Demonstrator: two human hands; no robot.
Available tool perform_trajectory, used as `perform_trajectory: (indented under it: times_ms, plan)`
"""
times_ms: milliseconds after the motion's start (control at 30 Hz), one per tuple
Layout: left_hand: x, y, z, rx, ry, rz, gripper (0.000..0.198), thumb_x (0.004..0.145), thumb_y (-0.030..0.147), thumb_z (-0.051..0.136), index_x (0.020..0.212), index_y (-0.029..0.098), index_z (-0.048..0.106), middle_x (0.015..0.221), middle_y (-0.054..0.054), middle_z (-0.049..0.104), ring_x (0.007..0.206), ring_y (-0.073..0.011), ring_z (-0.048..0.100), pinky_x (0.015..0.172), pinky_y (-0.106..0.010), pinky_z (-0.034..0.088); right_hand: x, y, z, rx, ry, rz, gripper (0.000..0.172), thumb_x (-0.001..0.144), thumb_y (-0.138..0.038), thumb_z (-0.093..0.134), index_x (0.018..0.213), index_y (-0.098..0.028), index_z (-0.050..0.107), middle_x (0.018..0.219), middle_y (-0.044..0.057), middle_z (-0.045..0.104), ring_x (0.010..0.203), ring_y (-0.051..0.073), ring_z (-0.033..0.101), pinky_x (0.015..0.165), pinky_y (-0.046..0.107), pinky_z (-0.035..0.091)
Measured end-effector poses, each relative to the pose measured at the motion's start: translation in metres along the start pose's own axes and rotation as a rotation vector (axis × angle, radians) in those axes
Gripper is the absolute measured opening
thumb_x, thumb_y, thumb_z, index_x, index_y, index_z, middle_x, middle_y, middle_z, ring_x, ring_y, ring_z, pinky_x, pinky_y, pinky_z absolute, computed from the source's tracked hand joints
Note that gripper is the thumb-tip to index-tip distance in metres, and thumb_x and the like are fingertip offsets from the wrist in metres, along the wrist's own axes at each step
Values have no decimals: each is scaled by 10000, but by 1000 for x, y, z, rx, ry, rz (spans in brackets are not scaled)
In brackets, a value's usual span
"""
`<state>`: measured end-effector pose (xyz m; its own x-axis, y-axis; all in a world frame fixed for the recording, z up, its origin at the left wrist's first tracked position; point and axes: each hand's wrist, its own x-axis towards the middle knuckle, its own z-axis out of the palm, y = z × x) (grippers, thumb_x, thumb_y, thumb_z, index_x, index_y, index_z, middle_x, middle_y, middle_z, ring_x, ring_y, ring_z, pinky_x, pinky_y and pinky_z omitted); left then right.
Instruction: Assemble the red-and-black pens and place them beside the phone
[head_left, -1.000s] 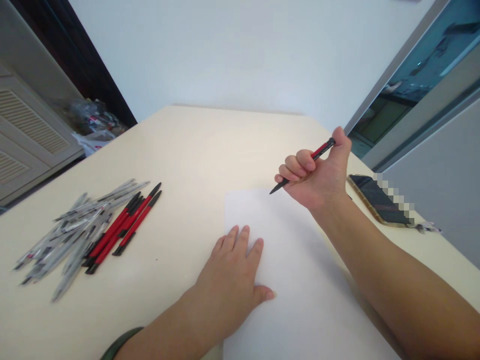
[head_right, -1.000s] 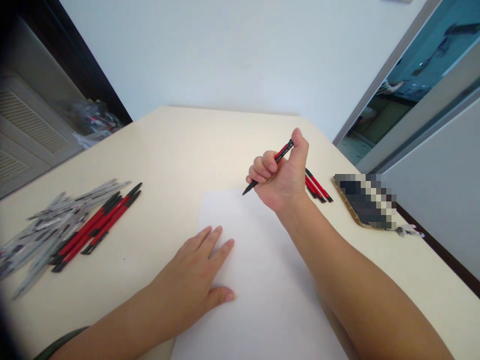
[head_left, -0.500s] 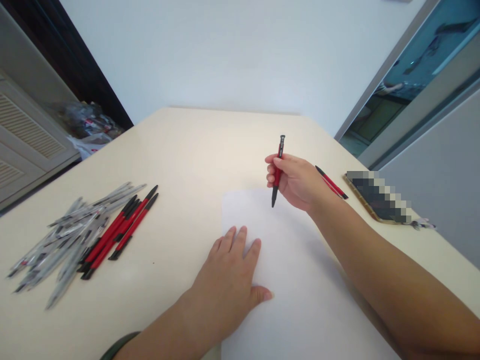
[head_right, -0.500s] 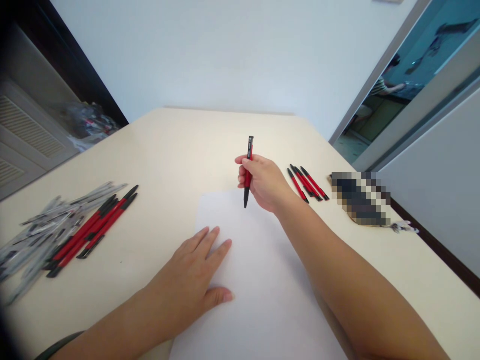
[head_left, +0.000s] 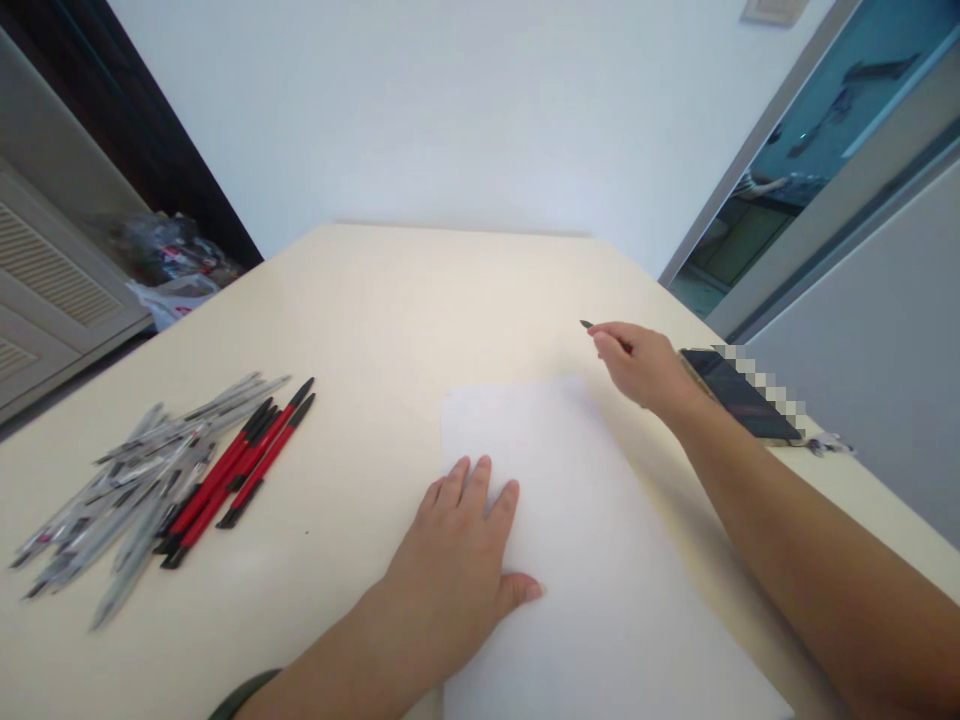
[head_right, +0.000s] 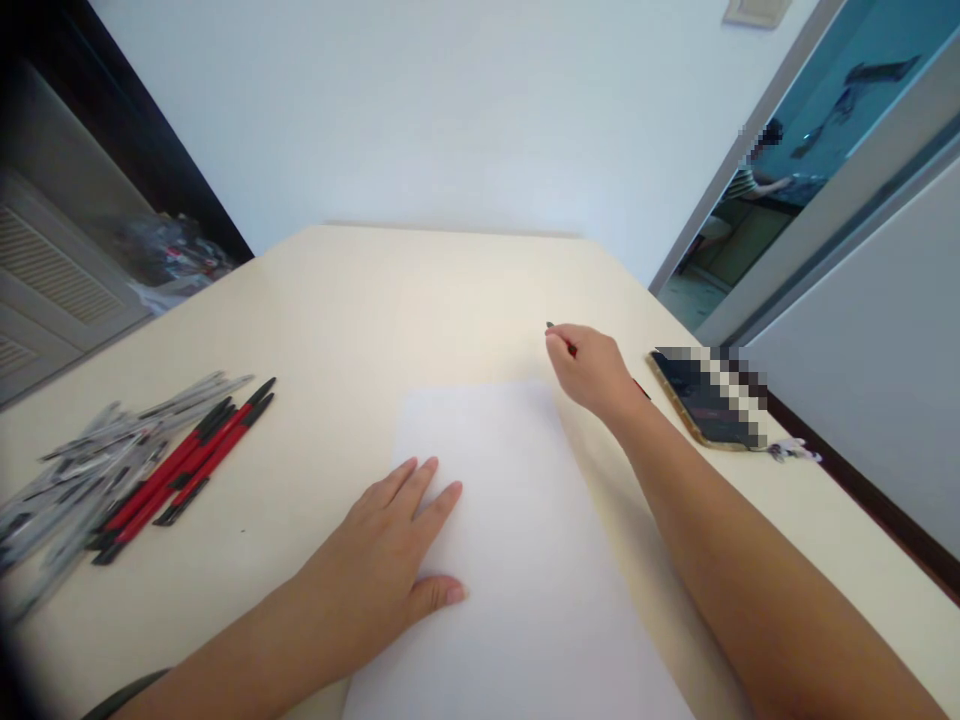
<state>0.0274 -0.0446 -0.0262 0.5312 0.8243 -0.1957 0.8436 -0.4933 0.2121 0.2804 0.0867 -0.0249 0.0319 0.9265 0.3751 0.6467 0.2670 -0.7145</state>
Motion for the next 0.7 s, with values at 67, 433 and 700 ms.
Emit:
perform_trajectory:
  times_ms: [67,433,700]
  plan:
    - [0,0,0,5,-2,-1,713,696,577,461,1288,197,346,1378,-163,249,1258,-333,180,984,-471,220,-9,9,3,-418,-63,-106,351,784,-394,420,965,-154,603,847,93,578,774,209,506,684,311,348]
    - [0,-1,1,22,0,8,715,703,586,439,1292,194,339,1377,-170,248,1257,-335,182,985,-470,216,-24,26,-3,-994,-334,-227,409,852,-346,259,959,-150,601,851,130,552,851,233,476,776,340,291]
    - [0,-1,1,17,0,6,715,706,595,425,1293,197,337,1379,-160,250,1259,-330,179,988,-467,213,-25,39,-4,-1058,-251,-133,399,846,-324,273,1068,-167,564,916,145,534,902,257,445,773,366,296]
